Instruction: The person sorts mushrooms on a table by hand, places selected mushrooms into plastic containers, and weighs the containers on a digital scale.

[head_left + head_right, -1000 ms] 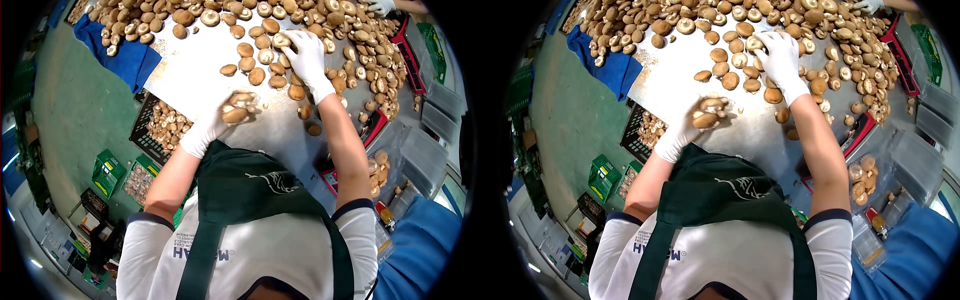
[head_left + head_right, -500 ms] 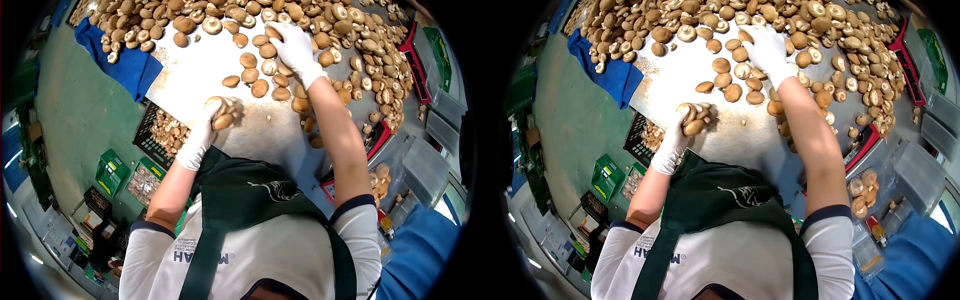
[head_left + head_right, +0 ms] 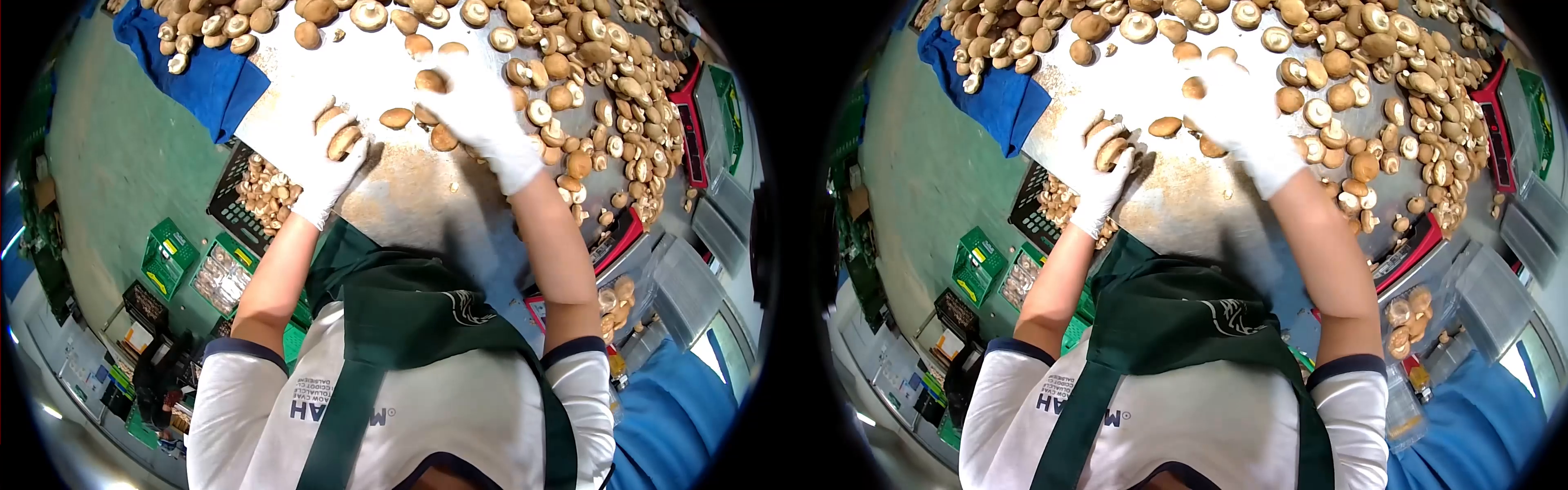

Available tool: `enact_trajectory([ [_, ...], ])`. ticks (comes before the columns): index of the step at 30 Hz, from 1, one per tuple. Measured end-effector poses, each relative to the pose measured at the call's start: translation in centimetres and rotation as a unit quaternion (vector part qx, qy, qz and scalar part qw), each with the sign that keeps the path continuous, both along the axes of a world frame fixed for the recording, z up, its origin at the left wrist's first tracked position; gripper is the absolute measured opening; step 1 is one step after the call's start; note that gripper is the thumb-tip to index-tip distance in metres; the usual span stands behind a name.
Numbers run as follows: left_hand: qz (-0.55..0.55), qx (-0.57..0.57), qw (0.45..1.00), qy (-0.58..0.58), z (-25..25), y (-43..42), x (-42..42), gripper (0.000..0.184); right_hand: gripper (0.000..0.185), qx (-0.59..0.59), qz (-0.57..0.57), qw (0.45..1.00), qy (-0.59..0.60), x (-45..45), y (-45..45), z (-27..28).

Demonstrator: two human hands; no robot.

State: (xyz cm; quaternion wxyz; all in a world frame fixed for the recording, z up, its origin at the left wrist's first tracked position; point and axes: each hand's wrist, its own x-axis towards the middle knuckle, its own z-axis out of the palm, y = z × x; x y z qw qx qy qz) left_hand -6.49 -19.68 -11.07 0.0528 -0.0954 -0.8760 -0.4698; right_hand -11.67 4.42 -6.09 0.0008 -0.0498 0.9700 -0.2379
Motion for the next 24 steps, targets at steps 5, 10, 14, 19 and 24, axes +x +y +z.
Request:
enact_trajectory([
  [5, 0.027, 0.034, 0.999, -0.026, 0.4, 0.4, 0.0, 0.038, 0.029, -0.127, -0.073, 0.987, -0.069, -0.5, 1.8, -1.1],
  [10, 0.008, 0.032, 0.999, -0.024, 0.0, 0.4, 0.1, 0.038, 0.029, -0.250, -0.148, 0.956, 0.050, 1.2, 5.1, 0.5],
  [14, -0.008, 0.028, 0.999, -0.016, -1.1, 0.0, 0.0, 0.040, 0.024, -0.198, -0.075, 0.973, 0.089, 5.3, 2.5, 2.6],
  [19, -0.018, -0.042, 0.996, 0.082, -0.1, 0.3, -0.2, 0.033, 0.030, -0.009, -0.107, 0.992, -0.069, 10.2, -3.5, -1.6],
  [24, -0.025, -0.014, 0.997, 0.067, -0.4, 0.2, -0.2, 0.031, 0.028, -0.226, -0.182, 0.957, -0.031, 11.4, -2.3, -0.2],
])
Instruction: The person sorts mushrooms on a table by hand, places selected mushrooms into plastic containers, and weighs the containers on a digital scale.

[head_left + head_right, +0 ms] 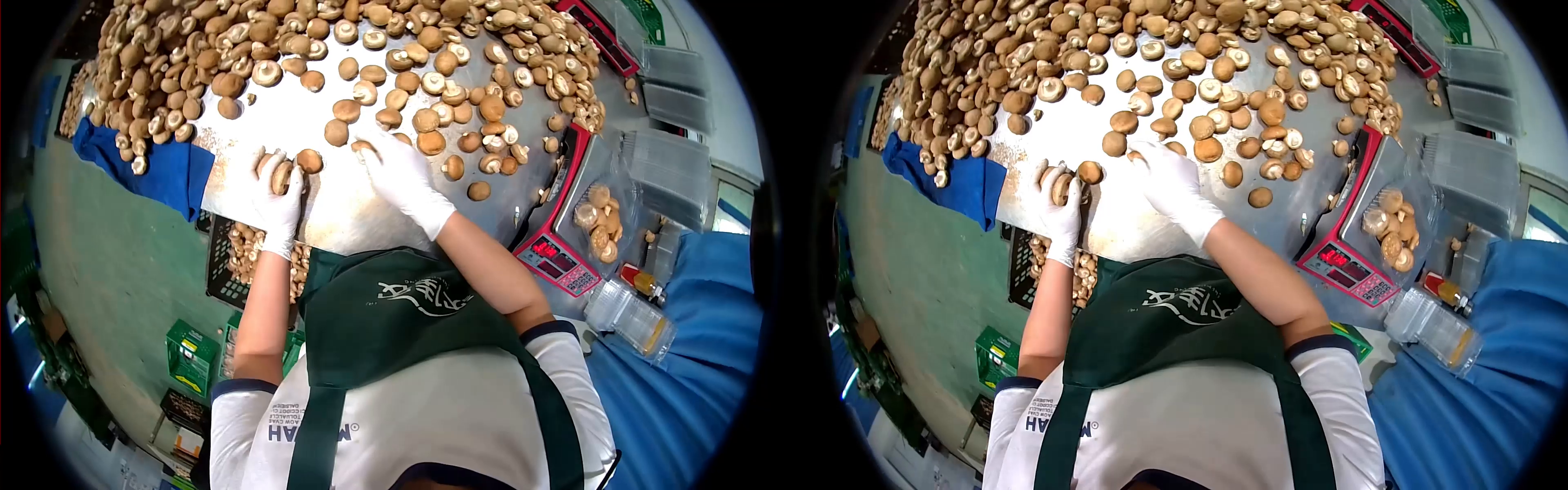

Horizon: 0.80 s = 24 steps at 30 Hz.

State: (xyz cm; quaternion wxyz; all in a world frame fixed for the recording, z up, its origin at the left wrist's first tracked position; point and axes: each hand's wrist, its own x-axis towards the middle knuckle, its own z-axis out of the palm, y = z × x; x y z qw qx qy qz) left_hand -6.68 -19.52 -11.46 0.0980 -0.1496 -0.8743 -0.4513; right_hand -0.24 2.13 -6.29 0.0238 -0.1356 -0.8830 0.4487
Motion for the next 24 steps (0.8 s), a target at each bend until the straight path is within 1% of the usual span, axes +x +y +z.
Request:
enact_trajectory([
  [1, -0.010, 0.009, 1.000, 0.001, -0.1, -0.1, -0.1, 0.031, 0.029, -0.127, -0.024, 0.991, -0.030, 0.4, 0.6, 0.4],
  [2, -0.010, -0.004, 1.000, 0.015, -0.2, -0.1, -0.1, 0.032, 0.029, -0.253, -0.045, 0.964, -0.060, 0.7, 1.2, 0.8],
  [3, -0.009, -0.019, 0.999, 0.029, -0.4, -0.2, -0.2, 0.032, 0.029, -0.311, -0.075, 0.942, -0.100, 0.9, 2.1, 2.2],
  [4, -0.009, -0.033, 0.999, 0.042, -0.5, -0.4, -0.2, 0.033, 0.026, -0.328, -0.070, 0.942, -0.032, 1.6, 2.8, 1.9],
  [6, -0.009, -0.037, 0.998, 0.040, -0.4, -0.3, -0.3, 0.032, 0.027, -0.396, -0.099, 0.913, 0.009, 2.3, 3.7, 2.5],
  [9, -0.008, -0.036, 0.999, 0.035, -0.2, -0.1, -0.1, 0.031, 0.028, -0.445, -0.130, 0.885, 0.043, 3.4, 4.5, 2.5],
  [10, -0.008, -0.041, 0.998, 0.037, -0.2, -0.2, -0.1, 0.031, 0.029, -0.488, -0.137, 0.861, 0.045, 3.7, 4.6, 2.4],
  [11, -0.009, -0.044, 0.998, 0.039, -0.3, -0.2, -0.1, 0.030, 0.030, -0.528, -0.145, 0.835, 0.047, 4.1, 4.8, 2.1],
  [12, -0.012, -0.022, 1.000, 0.012, -0.4, -0.2, -0.1, 0.029, 0.031, -0.567, -0.152, 0.808, 0.050, 4.5, 5.2, 1.8],
  [13, -0.014, 0.000, 1.000, -0.016, -0.4, -0.4, 0.0, 0.027, 0.036, -0.625, -0.115, 0.772, 0.030, 5.2, 5.8, 1.5],
  [14, -0.015, 0.021, 0.999, -0.043, -0.6, -0.6, -0.3, 0.026, 0.037, -0.680, -0.126, 0.722, 0.006, 5.8, 5.9, 1.3],
  [15, -0.020, 0.084, 0.993, -0.080, -0.6, -0.6, -0.7, 0.025, 0.038, -0.731, -0.136, 0.668, -0.017, 6.4, 5.8, 1.4],
  [16, -0.003, 0.114, 0.990, -0.078, -0.6, -0.7, -0.6, 0.026, 0.040, -0.778, -0.145, 0.610, -0.041, 7.0, 5.6, 1.4],
  [17, 0.001, 0.124, 0.989, -0.078, -0.6, -0.8, -0.3, 0.026, 0.043, -0.766, -0.106, 0.633, -0.023, 7.6, 5.2, 1.4],
  [18, 0.005, 0.134, 0.988, -0.079, 0.3, -0.4, 0.3, 0.026, 0.044, -0.778, 0.019, 0.628, 0.002, 8.4, 6.0, -0.8],
  [19, -0.007, 0.094, 0.994, -0.064, 1.0, -0.4, 0.7, 0.027, 0.040, -0.702, -0.026, 0.711, -0.001, 7.9, 6.0, 0.6],
  [20, -0.017, 0.099, 0.992, -0.071, 1.3, -0.2, 1.1, 0.027, 0.037, -0.617, -0.071, 0.784, -0.005, 7.3, 6.3, 2.3],
  [21, -0.025, 0.103, 0.991, -0.078, 1.7, 0.1, 1.6, 0.026, 0.033, -0.496, -0.078, 0.863, 0.061, 6.3, 7.4, 3.3],
  [22, -0.034, 0.106, 0.990, -0.085, 2.0, 0.4, 2.2, 0.026, 0.030, -0.362, -0.083, 0.920, 0.126, 5.1, 9.0, 4.3],
  [23, -0.042, 0.152, 0.981, -0.116, 2.5, 1.1, 2.9, 0.025, 0.027, -0.315, -0.103, 0.940, 0.086, 4.5, 10.8, 6.0],
  [24, -0.061, 0.128, 0.983, -0.115, 3.2, 1.4, 3.4, 0.027, 0.029, -0.088, -0.113, 0.967, 0.209, 2.7, 12.5, 3.7],
])
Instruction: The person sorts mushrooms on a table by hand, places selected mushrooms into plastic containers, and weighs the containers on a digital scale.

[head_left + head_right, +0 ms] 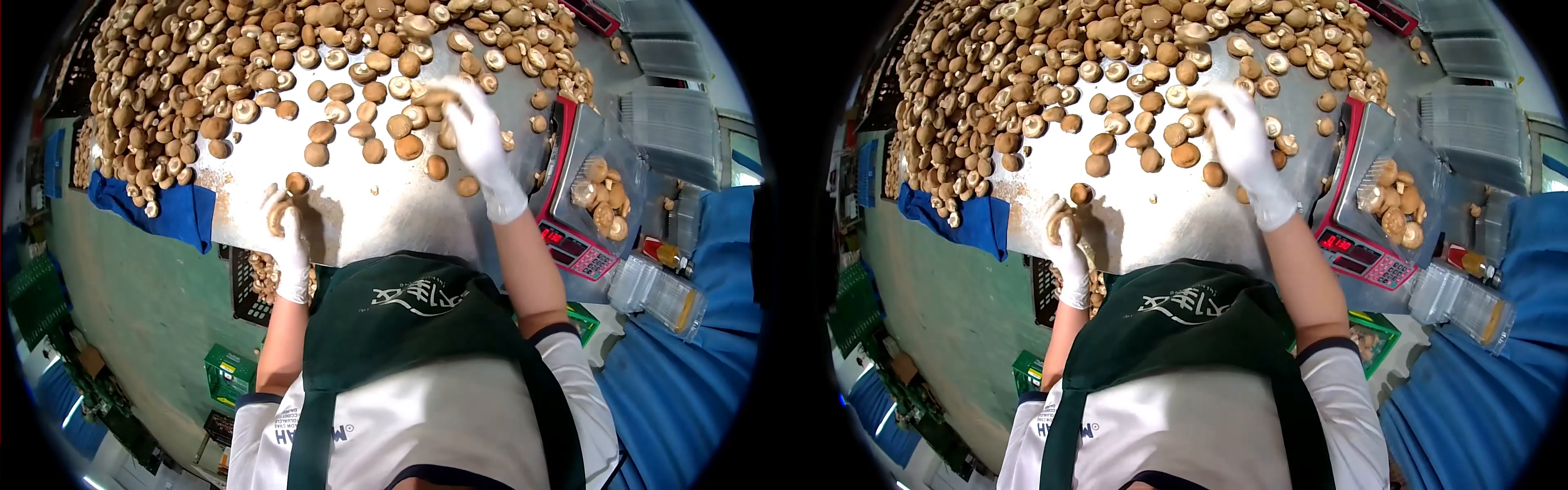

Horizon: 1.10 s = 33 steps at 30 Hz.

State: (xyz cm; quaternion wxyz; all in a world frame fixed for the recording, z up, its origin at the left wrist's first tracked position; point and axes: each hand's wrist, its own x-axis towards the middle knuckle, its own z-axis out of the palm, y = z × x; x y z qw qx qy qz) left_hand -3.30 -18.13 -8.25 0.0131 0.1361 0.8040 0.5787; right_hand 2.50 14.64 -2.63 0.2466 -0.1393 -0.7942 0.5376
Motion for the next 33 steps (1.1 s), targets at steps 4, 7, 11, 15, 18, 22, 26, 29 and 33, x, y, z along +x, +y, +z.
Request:
enact_trajectory([
  [4, -0.042, 0.005, 0.998, -0.039, 1.6, 2.3, 1.6, 0.032, 0.029, 0.304, -0.030, 0.905, -0.296, -3.3, 1.6, -1.4],
  [7, -0.095, -0.017, 0.995, -0.007, 0.9, 3.4, 1.9, 0.031, 0.023, 0.336, 0.039, 0.894, -0.293, -2.7, -1.0, -3.5],
  [11, -0.137, -0.004, 0.985, -0.107, 0.6, 5.4, 3.2, 0.032, 0.019, 0.242, 0.026, 0.944, -0.223, -0.2, -4.1, -3.4],
  [15, -0.164, -0.019, 0.983, -0.079, -0.5, 6.2, 3.2, 0.033, 0.021, 0.016, -0.050, 0.988, -0.148, 2.2, -3.7, -1.7],
  [18, -0.162, -0.001, 0.983, -0.082, -1.5, 6.1, 3.0, 0.033, 0.025, 0.168, -0.185, 0.956, -0.152, 3.4, 0.6, -1.7],
  [22, -0.183, -0.021, 0.982, -0.052, -1.6, 5.7, 2.5, 0.034, 0.033, 0.161, -0.126, 0.913, -0.354, 1.6, 3.4, -1.4],
  [26, -0.177, -0.040, 0.983, -0.022, -1.3, 5.8, 2.5, 0.034, 0.028, 0.243, -0.043, 0.903, -0.351, 0.3, 4.1, -1.7],
  [29, -0.172, -0.024, 0.984, -0.029, -1.4, 5.7, 2.6, 0.033, 0.021, 0.283, -0.018, 0.920, -0.271, 0.8, 2.6, -1.6],
  [33, -0.162, 0.021, 0.983, -0.081, -0.7, 5.9, 2.5, 0.033, 0.025, 0.293, -0.054, 0.940, -0.166, 1.5, -0.1, -0.7],
])
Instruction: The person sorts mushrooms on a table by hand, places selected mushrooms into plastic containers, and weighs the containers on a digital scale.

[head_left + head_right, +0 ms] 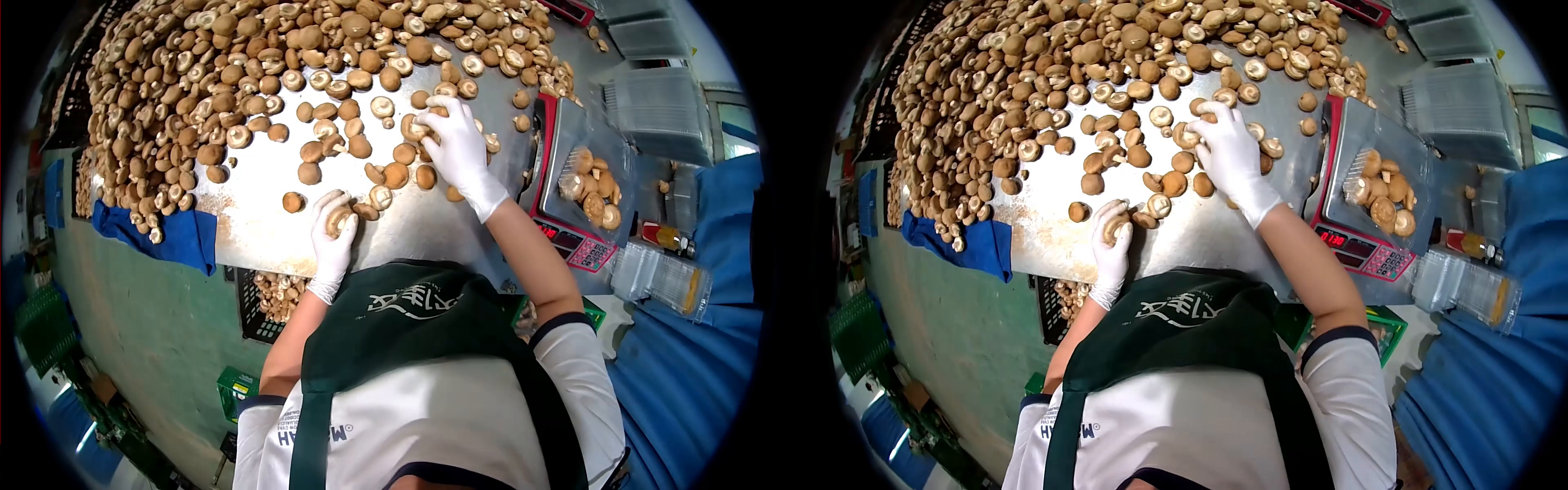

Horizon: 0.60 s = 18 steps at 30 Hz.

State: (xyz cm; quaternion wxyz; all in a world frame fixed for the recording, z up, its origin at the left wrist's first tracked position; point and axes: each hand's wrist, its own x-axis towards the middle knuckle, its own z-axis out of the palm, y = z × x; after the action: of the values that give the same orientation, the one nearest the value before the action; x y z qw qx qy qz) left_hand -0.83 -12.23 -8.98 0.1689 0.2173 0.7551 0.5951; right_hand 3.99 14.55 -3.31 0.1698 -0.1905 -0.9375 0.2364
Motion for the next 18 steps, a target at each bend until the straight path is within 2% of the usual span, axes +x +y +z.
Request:
enact_trajectory([
  [2, 0.020, 0.018, 0.999, -0.033, 0.6, 0.4, 0.0, 0.034, 0.025, 0.000, 0.034, 0.999, 0.032, 0.4, -2.2, 1.1],
  [3, 0.013, 0.059, 0.993, -0.106, 2.0, 0.9, 0.0, 0.036, 0.025, 0.001, 0.055, 0.998, 0.035, 0.6, -3.6, 1.7],
  [5, 0.000, 0.072, 0.975, -0.209, 2.6, 1.3, 0.1, 0.036, 0.026, 0.010, 0.122, 0.992, 0.029, 1.1, -6.2, 2.0],
  [9, 0.011, 0.161, 0.882, -0.444, 4.2, 0.1, -0.6, 0.032, 0.031, -0.085, 0.163, 0.982, 0.033, 1.9, -9.0, 4.2],
  [12, 0.049, 0.205, 0.826, -0.523, 3.9, -1.4, 0.0, 0.032, 0.036, -0.229, 0.174, 0.957, 0.032, 2.7, -9.6, 4.8],
  [15, 0.042, 0.234, 0.835, -0.496, 3.7, -2.1, 0.8, 0.031, 0.040, -0.300, 0.132, 0.943, 0.053, 3.1, -10.4, 4.4],
  [18, 0.080, 0.241, 0.820, -0.512, 4.1, -2.6, 1.6, 0.031, 0.040, -0.347, 0.118, 0.929, 0.045, 3.6, -11.2, 3.6],
])
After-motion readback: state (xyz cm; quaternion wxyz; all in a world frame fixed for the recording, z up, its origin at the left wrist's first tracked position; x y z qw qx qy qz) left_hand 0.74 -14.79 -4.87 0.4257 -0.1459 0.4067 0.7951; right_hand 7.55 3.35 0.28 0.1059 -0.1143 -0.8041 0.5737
